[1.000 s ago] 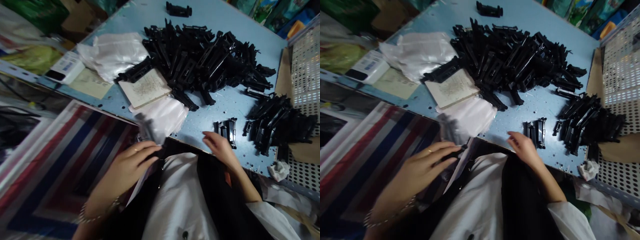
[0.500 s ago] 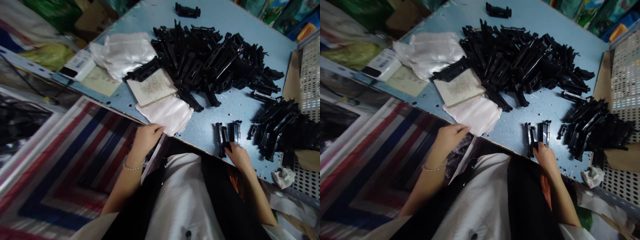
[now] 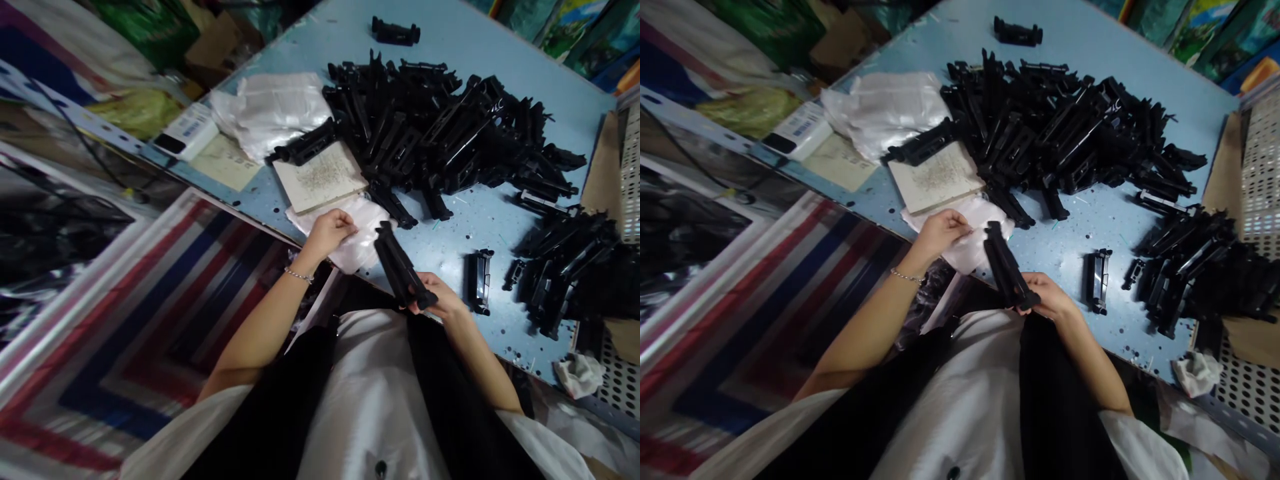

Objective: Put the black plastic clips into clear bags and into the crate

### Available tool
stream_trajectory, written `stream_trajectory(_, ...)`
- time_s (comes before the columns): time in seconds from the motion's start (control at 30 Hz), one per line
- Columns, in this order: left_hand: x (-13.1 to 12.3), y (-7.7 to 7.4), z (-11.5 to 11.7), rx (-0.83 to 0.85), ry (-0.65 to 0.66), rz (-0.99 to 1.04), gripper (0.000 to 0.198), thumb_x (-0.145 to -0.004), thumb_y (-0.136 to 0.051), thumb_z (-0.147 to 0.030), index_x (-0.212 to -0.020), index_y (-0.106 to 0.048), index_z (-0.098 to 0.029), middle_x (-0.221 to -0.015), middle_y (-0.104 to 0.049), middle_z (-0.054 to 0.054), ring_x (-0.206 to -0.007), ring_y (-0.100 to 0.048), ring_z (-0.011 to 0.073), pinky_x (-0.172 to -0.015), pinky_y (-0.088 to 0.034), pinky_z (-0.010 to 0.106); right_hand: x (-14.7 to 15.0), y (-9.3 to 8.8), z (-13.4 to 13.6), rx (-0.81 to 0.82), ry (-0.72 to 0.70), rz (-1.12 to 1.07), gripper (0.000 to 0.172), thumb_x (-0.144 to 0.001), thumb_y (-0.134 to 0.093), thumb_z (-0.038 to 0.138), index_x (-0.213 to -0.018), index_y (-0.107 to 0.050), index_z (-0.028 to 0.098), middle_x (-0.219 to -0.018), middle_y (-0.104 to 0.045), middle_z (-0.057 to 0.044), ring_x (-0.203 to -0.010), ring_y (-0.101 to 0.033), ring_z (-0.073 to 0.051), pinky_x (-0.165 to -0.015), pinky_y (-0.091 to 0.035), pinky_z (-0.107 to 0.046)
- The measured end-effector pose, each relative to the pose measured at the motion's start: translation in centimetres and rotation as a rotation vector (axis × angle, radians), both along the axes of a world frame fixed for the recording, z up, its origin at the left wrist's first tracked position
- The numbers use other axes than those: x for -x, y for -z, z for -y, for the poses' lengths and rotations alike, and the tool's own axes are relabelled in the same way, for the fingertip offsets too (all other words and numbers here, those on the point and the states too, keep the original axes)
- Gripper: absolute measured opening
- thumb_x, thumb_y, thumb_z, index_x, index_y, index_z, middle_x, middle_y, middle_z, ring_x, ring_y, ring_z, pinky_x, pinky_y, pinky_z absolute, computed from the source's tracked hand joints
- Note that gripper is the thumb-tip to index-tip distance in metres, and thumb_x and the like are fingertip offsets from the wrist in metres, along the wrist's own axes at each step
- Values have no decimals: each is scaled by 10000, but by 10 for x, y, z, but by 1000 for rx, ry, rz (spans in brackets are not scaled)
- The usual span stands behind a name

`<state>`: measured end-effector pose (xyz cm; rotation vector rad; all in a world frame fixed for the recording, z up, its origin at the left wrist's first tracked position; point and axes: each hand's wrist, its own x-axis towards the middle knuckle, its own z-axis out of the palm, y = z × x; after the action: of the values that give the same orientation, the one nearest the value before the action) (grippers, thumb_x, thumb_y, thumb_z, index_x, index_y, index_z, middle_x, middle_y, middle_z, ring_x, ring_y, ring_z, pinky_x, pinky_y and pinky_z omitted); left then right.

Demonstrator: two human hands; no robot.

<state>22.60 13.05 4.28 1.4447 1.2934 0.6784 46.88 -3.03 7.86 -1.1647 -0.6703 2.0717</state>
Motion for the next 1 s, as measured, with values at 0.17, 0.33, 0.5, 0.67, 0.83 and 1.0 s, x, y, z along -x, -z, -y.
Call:
stream_trajectory(0.17,5,-2,8,-399,75,-203,288,-860,-470,-126,-979,-731,-154,-1059,-735,85,-1018,-675,205,-964,-536,353,37,30,-29,297,73,-327,251,-803,-754,330,-913,-651,130,-700,-680,-41,-493,-533,-67,-398,-418,-120)
stream_trajectory(0.33,20,-8,16,-556,101,-352,436,-921,-458,-138,-1315,-642,-162,-1364,-629,101,-1278,-586,224,-1147,-456,398,41,31,-26,375,198,-420,186,-897,-652,272,-1008,-656,123,-815,-684,-44,-542,-531,-50,-432,-439,-90)
stream_trajectory(0.5,11,-27,44,-715,164,-224,508,-949,-414,-56,-1417,-555,-195,-1413,-590,97,-1329,-553,189,-1165,-455,371,47,30,-29,297,144,-416,184,-892,-640,302,-986,-643,144,-768,-631,-17,-517,-459,-55,-408,-414,-112)
stream_trajectory(0.67,-17,-46,105,-785,308,71,594,-953,-454,-26,-1484,-460,-293,-1345,-618,72,-1240,-608,158,-1085,-536,336,48,33,-39,22,269,53,240,-779,-701,395,-742,-580,192,-588,-517,42,-473,-404,-70,-430,-397,-166)
stream_trajectory(0.83,-29,-41,134,-679,288,21,746,-883,-461,30,-1529,-353,-327,-1501,-450,117,-1090,-665,158,-967,-602,353,34,15,-18,-313,253,694,243,-770,-710,409,-828,-616,192,-649,-583,27,-582,-502,-131,-538,-413,-231)
stream_trajectory(1.0,-26,-48,143,-660,403,-59,513,-877,-497,-27,-1359,-541,-199,-1343,-599,98,-1228,-615,192,-1076,-548,357,29,-6,-2,-593,65,953,207,-859,-609,372,-944,-667,193,-777,-662,-13,-705,-575,-172,-666,-471,-276)
